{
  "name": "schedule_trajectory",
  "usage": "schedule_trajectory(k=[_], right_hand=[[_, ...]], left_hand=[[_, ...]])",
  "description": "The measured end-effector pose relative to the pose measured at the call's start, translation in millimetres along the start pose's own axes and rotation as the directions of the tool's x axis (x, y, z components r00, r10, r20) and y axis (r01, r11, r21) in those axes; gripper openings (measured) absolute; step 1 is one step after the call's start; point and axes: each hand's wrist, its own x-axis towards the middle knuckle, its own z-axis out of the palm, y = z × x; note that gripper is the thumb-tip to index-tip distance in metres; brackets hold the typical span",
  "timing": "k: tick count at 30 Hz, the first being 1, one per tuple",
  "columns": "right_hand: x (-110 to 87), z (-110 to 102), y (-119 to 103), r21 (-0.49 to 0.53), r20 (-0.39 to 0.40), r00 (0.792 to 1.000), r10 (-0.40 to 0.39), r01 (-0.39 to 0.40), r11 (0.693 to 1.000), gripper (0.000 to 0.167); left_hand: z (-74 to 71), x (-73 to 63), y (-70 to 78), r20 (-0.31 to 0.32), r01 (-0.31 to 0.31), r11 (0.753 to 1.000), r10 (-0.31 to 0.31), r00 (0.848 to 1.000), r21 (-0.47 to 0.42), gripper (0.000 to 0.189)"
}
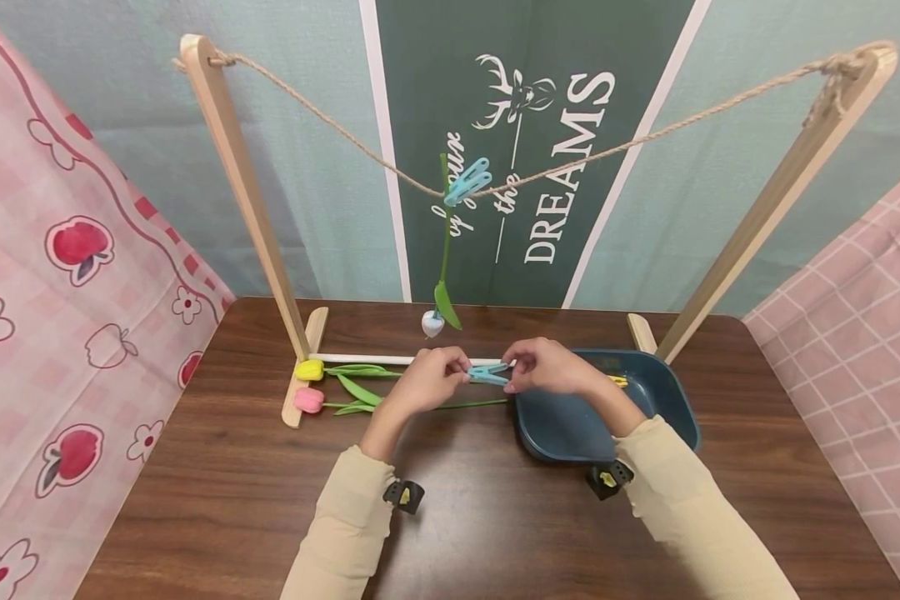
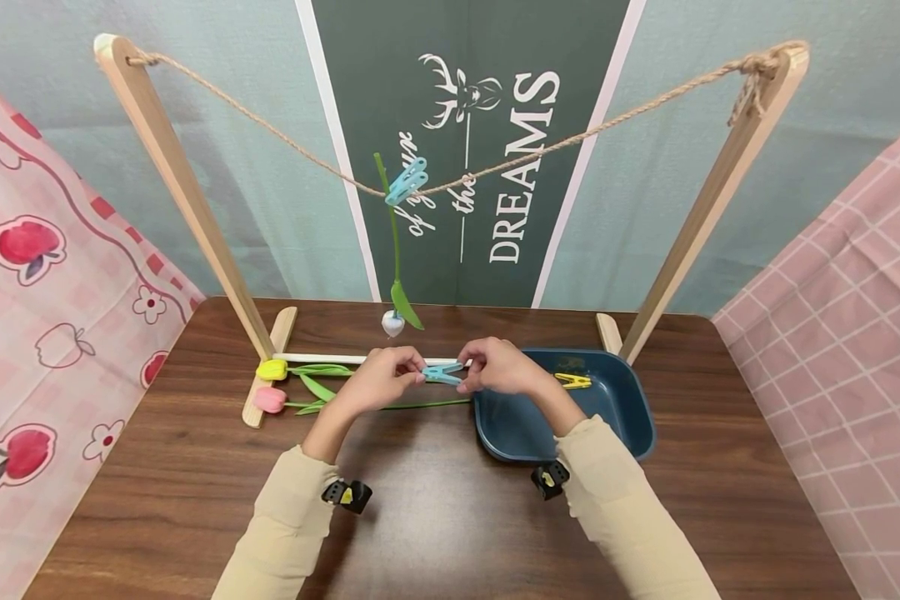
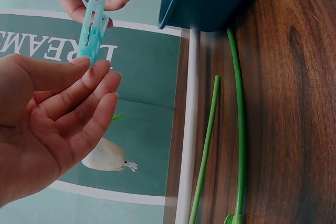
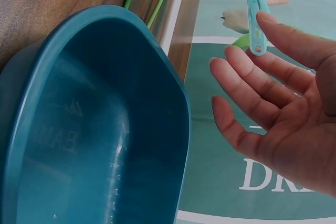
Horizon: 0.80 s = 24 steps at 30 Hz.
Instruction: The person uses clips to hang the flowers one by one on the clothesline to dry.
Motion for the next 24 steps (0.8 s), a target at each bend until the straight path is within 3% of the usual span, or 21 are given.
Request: schedule_trajectory(k=[24], right_hand=[[-1.0,-0.7,-0.7,0.011,-0.123,0.990,-0.069,0.071,0.997,0.025]], left_hand=[[0.8,-1.5,0.1,-0.004,0.004,1.000,-0.004,1.000,0.003,0.004]])
